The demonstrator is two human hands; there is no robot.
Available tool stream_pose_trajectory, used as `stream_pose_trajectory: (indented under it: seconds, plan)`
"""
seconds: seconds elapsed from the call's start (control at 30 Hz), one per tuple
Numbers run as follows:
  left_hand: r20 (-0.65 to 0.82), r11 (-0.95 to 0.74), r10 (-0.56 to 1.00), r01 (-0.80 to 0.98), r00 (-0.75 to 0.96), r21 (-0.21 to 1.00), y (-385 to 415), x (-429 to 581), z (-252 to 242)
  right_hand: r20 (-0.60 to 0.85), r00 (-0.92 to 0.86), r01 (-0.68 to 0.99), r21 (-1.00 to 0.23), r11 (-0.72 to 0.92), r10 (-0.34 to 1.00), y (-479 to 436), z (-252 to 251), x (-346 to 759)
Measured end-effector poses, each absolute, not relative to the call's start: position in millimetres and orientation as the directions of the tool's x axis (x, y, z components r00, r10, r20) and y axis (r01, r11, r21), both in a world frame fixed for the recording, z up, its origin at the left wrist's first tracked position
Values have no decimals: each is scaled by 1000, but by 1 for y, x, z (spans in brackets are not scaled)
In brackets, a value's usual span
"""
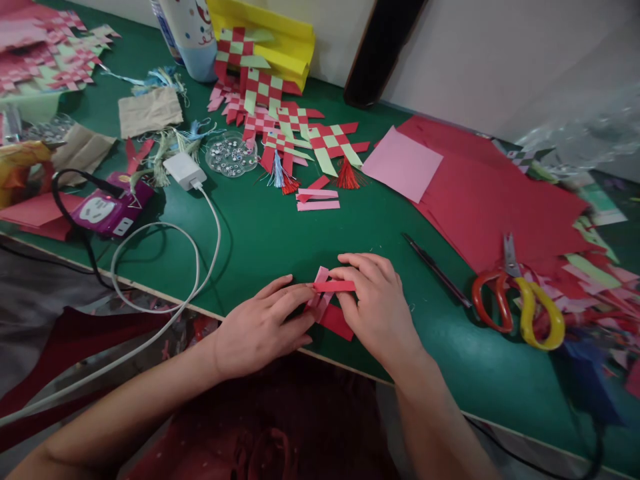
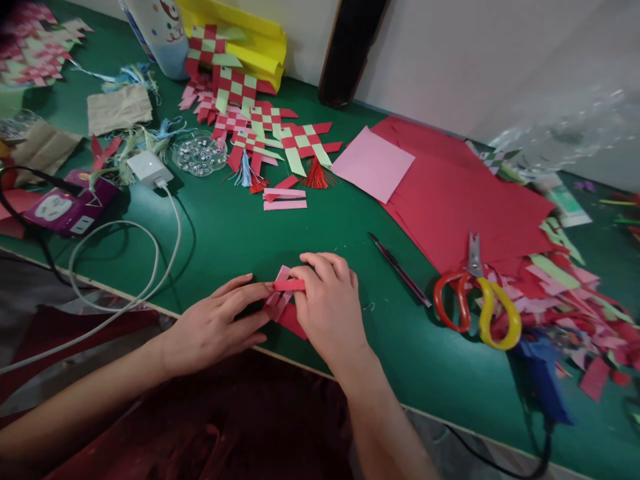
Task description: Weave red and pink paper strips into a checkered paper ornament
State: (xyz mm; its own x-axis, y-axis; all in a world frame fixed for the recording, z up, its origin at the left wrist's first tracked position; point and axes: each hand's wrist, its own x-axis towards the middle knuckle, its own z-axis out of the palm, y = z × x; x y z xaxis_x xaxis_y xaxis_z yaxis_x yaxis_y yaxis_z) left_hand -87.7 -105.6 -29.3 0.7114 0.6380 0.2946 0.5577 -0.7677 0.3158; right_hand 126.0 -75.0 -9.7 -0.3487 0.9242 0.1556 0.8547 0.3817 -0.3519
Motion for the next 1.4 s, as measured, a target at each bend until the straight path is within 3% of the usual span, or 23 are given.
stream_pose_trajectory:
  seconds: [0.4, 1.2, 1.4]
  plan:
    - [328, -790, 612, 534, 719, 303, -105, -88, -33, 157, -341, 857, -354, 375, 927, -92, -11, 145]
    - [312, -787, 615, 546, 724, 286, -106, -89, -34, 107, -306, 817, -480, 319, 946, -103, -11, 143]
    - [313, -792, 610, 546, 728, 272, -105, -89, -34, 59, -313, 778, -557, 291, 948, -106, 5, 141]
